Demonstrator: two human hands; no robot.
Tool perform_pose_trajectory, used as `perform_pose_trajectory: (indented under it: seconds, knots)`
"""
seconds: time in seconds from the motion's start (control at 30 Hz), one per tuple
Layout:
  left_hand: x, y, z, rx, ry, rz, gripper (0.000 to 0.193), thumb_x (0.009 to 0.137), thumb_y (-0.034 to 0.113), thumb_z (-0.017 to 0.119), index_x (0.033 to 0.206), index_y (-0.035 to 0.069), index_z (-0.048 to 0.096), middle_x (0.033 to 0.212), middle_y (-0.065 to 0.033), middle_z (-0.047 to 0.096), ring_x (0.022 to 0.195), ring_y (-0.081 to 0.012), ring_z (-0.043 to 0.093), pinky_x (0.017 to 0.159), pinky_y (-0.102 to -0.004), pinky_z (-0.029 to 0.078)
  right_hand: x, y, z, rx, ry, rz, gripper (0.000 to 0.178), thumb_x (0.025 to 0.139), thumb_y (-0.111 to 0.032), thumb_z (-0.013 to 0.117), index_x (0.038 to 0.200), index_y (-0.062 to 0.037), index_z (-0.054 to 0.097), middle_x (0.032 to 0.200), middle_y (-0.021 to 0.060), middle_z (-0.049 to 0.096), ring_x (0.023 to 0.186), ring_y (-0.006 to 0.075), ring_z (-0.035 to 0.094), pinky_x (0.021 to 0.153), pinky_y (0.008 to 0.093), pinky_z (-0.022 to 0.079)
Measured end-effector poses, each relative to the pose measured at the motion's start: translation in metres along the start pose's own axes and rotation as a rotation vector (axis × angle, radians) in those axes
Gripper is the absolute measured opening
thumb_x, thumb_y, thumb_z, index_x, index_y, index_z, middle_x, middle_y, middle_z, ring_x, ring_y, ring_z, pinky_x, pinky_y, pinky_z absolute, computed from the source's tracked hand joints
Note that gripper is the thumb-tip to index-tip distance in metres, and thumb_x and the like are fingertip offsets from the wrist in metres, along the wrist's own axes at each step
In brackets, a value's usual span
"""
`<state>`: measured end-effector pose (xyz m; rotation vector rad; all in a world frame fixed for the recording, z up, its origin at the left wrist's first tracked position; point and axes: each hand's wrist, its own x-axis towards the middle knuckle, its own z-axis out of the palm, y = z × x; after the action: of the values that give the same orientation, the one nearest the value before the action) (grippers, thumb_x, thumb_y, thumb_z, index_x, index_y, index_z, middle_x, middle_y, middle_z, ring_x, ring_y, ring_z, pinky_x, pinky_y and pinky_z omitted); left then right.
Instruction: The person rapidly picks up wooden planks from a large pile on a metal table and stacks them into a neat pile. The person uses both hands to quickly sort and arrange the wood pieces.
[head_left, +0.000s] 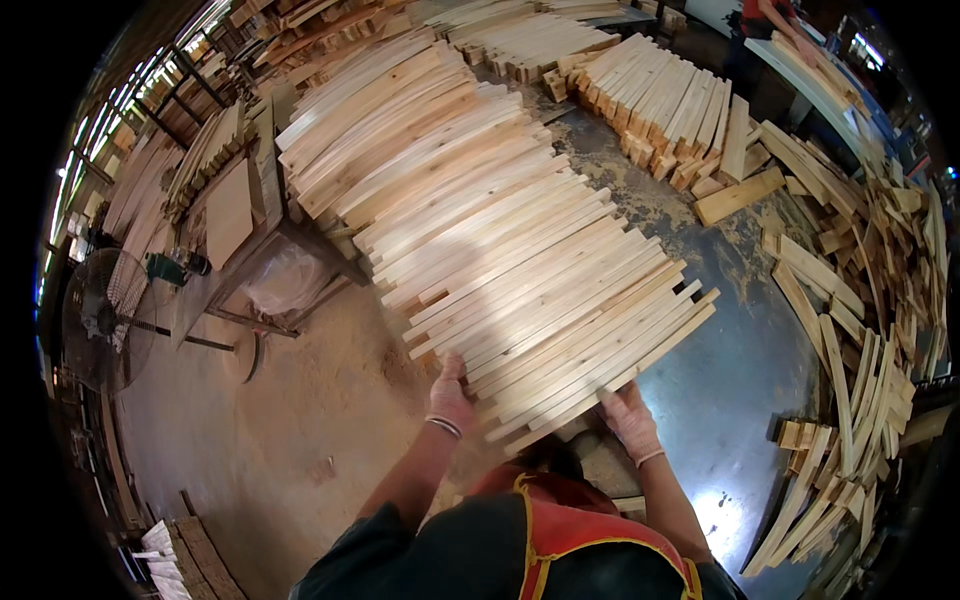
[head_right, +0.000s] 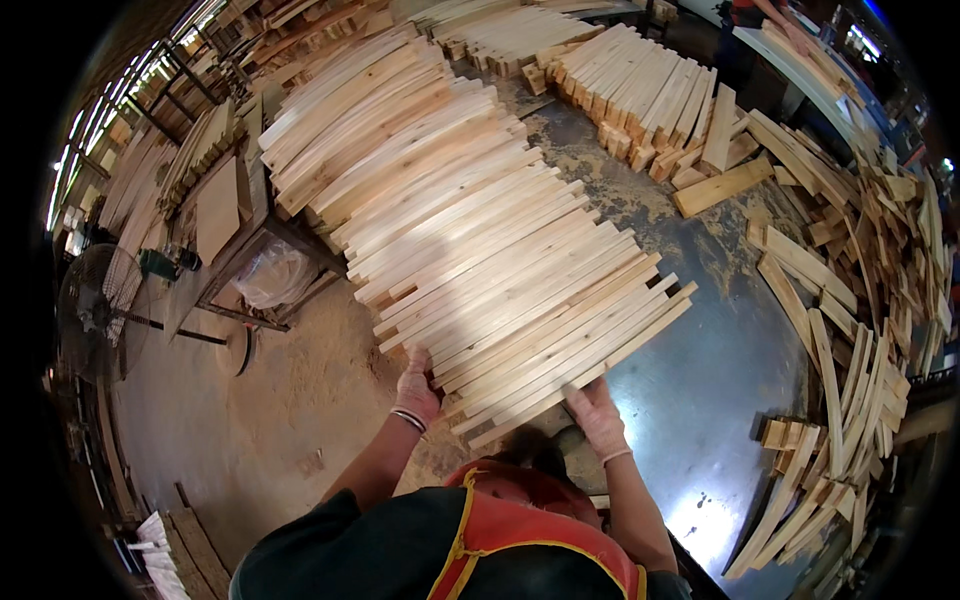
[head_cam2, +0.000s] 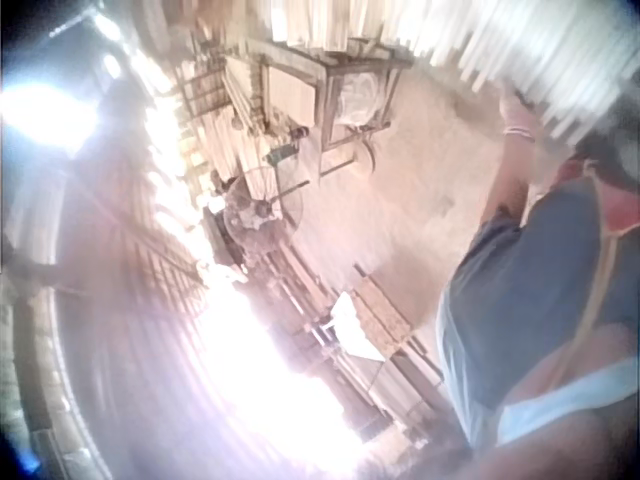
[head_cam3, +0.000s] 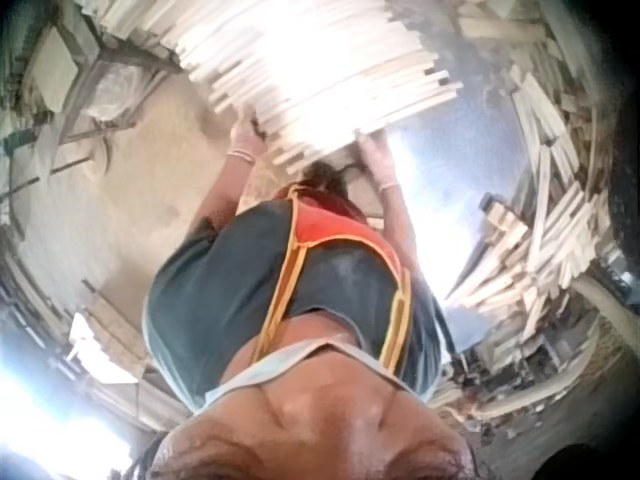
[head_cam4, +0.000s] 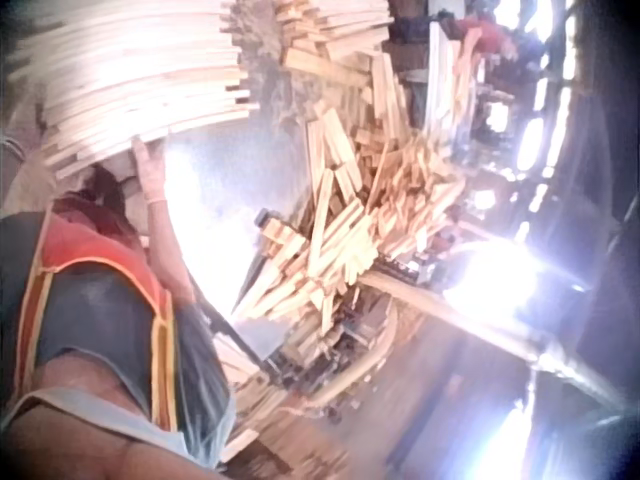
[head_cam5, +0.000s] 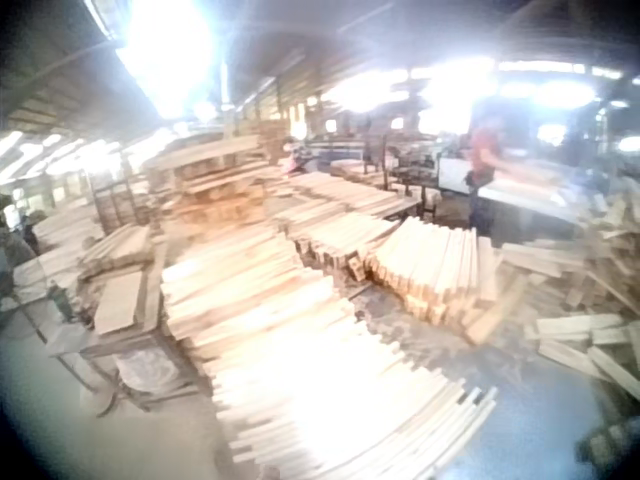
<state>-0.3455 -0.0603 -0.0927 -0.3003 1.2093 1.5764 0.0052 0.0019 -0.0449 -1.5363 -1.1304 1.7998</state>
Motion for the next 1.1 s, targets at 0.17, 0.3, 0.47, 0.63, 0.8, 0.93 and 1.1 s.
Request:
perform_pose_trajectory:
  seconds: [0.17,0.3,0.47,0.63,0.8,0.93,1.1]
  knots:
    - [-0.103,0.003,0.031,0.599,-0.249,-0.257,0.035,0.103,0.035,0.07,0.118,0.004,0.073,0.109,-0.0071,0.076,0.1,-0.0195,0.071,0.091,-0.0359,0.057,0.016,0.007,-0.037,0.154,0.272,-0.193,0.081,0.097,-0.036,0.078,0.158,-0.0007,0.039,0.139,0.0153,0.066,0.123,0.0226,0.063,0.105,0.0332,0.05]
    - [-0.078,0.011,0.06,1.427,-0.478,0.01,0.054,0.101,0.035,0.069,0.137,-0.005,0.066,0.124,-0.0137,0.075,0.116,-0.02,0.068,0.101,-0.0334,0.053,0.024,0.033,-0.075,0.036,0.304,-0.161,0.086,0.094,-0.048,0.077,0.158,-0.0021,0.042,0.14,0.0205,0.067,0.128,0.0317,0.066,0.107,0.0386,0.051]
    - [-0.033,-0.034,0.177,1.655,-0.479,0.149,0.076,0.093,0.058,0.069,0.143,0.001,0.064,0.14,-0.0272,0.065,0.132,-0.0401,0.062,0.109,-0.0454,0.05,0.045,0.017,-0.099,-0.156,0.186,-0.08,0.091,0.093,-0.057,0.074,0.158,-0.0019,0.042,0.139,0.0228,0.068,0.129,0.0351,0.066,0.107,0.0406,0.05]
    - [-0.048,-0.084,0.238,1.922,-0.514,0.311,0.096,0.084,0.064,0.073,0.153,0.0,0.054,0.144,-0.0276,0.061,0.136,-0.0432,0.058,0.114,-0.0459,0.047,0.032,-0.011,-0.102,0.256,0.118,-0.006,0.08,0.094,-0.044,0.081,0.154,-0.0036,0.047,0.135,0.0145,0.07,0.121,0.0264,0.068,0.1,0.035,0.054]
    - [-0.1,-0.083,0.282,1.881,-0.587,0.415,0.101,0.082,0.062,0.075,0.155,-0.002,0.048,0.149,-0.0271,0.056,0.137,-0.0429,0.056,0.115,-0.047,0.046,0.004,-0.046,-0.117,0.534,0.252,-0.071,0.07,0.094,-0.025,0.084,0.15,-0.0012,0.051,0.132,0.0076,0.069,0.12,0.0203,0.064,0.104,0.0323,0.052]
    - [-0.16,-0.053,0.343,1.714,-0.667,0.702,0.105,0.081,0.056,0.079,0.16,0.0,0.039,0.154,-0.0263,0.05,0.142,-0.0425,0.051,0.117,-0.0476,0.045,-0.051,-0.14,-0.144,0.373,0.297,-0.475,0.078,0.092,-0.032,0.085,0.152,0.0012,0.047,0.139,0.0118,0.063,0.126,0.0225,0.06,0.112,0.037,0.047]
    - [-0.198,-0.005,0.376,1.356,-0.919,1.039,0.108,0.079,0.049,0.081,0.163,0.001,0.035,0.16,-0.0243,0.045,0.145,-0.0417,0.049,0.119,-0.0472,0.045,-0.103,-0.211,-0.136,0.136,0.541,-0.817,0.091,0.089,-0.04,0.087,0.156,0.0014,0.042,0.145,0.0118,0.058,0.131,0.023,0.057,0.114,0.0374,0.045]
